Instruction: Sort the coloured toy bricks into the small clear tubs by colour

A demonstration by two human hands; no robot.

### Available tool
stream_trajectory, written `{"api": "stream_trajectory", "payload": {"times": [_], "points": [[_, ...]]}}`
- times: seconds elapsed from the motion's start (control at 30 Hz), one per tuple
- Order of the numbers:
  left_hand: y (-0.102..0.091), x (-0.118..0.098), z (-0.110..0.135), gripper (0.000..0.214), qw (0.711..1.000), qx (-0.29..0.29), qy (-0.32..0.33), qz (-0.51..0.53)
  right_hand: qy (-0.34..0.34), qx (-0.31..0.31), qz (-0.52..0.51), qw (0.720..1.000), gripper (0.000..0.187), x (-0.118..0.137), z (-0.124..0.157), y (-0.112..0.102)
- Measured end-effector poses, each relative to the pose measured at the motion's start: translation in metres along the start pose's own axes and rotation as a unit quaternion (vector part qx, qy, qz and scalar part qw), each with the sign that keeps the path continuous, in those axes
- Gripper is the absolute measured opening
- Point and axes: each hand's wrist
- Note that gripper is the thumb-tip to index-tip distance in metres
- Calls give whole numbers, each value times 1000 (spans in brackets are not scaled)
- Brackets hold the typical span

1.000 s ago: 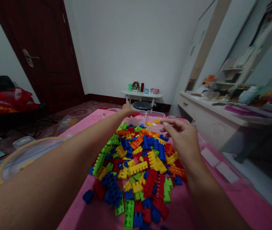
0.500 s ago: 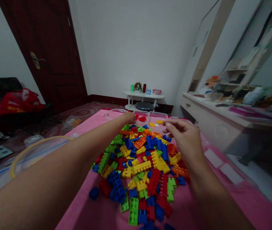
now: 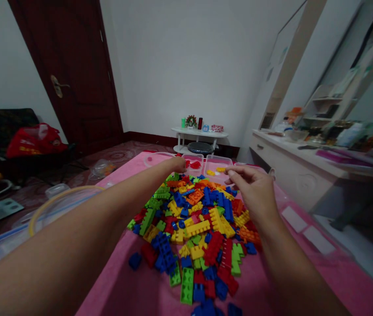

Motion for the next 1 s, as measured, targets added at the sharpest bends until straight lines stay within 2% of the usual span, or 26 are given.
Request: {"api": "stream_trajectory", "payload": {"times": [0.13, 0.23, 0.3, 0.37, 0.47, 0.53, 0.63, 0.73, 0.8, 0.93, 1.0], "points": [[-3, -2, 14, 8, 999, 4, 26, -23, -9, 39, 74, 996, 21, -10, 2, 5], [-2, -10, 30, 21, 995, -50, 82, -25, -62, 69, 192, 977, 20, -23, 1, 6], [1, -20, 48, 22, 987, -94, 131, -14, -98, 91, 268, 954, 22, -33, 0, 6], [7, -32, 72, 22, 981, -106, 160, 10, -108, 112, 338, 928, 24, -40, 1, 5], [18, -51, 109, 24, 980, -89, 171, 46, -73, 143, 447, 880, 30, -46, 5, 6], [27, -58, 130, 26, 980, -88, 168, 61, -38, 174, 503, 846, 40, -48, 10, 8], [38, -60, 147, 28, 982, -76, 156, 67, -23, 201, 538, 818, 48, -49, 15, 11], [39, -55, 150, 29, 984, -49, 164, 42, -26, 193, 530, 825, 38, -49, 15, 12], [32, -51, 149, 26, 986, -41, 159, 31, -30, 191, 512, 837, 29, -48, 13, 11], [2, -47, 156, 18, 990, -14, 141, 19, -47, 188, 492, 849, 26, -42, 8, 9], [-16, -50, 166, 17, 990, 42, 138, 4, -50, 189, 483, 854, 25, -40, 8, 9]]}}
Point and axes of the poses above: each hand's wrist, its own z-axis away from the middle knuckle, its own y-axis out of the palm, x = y × z, and after that the axes turned 7 degrees about z, right-handed
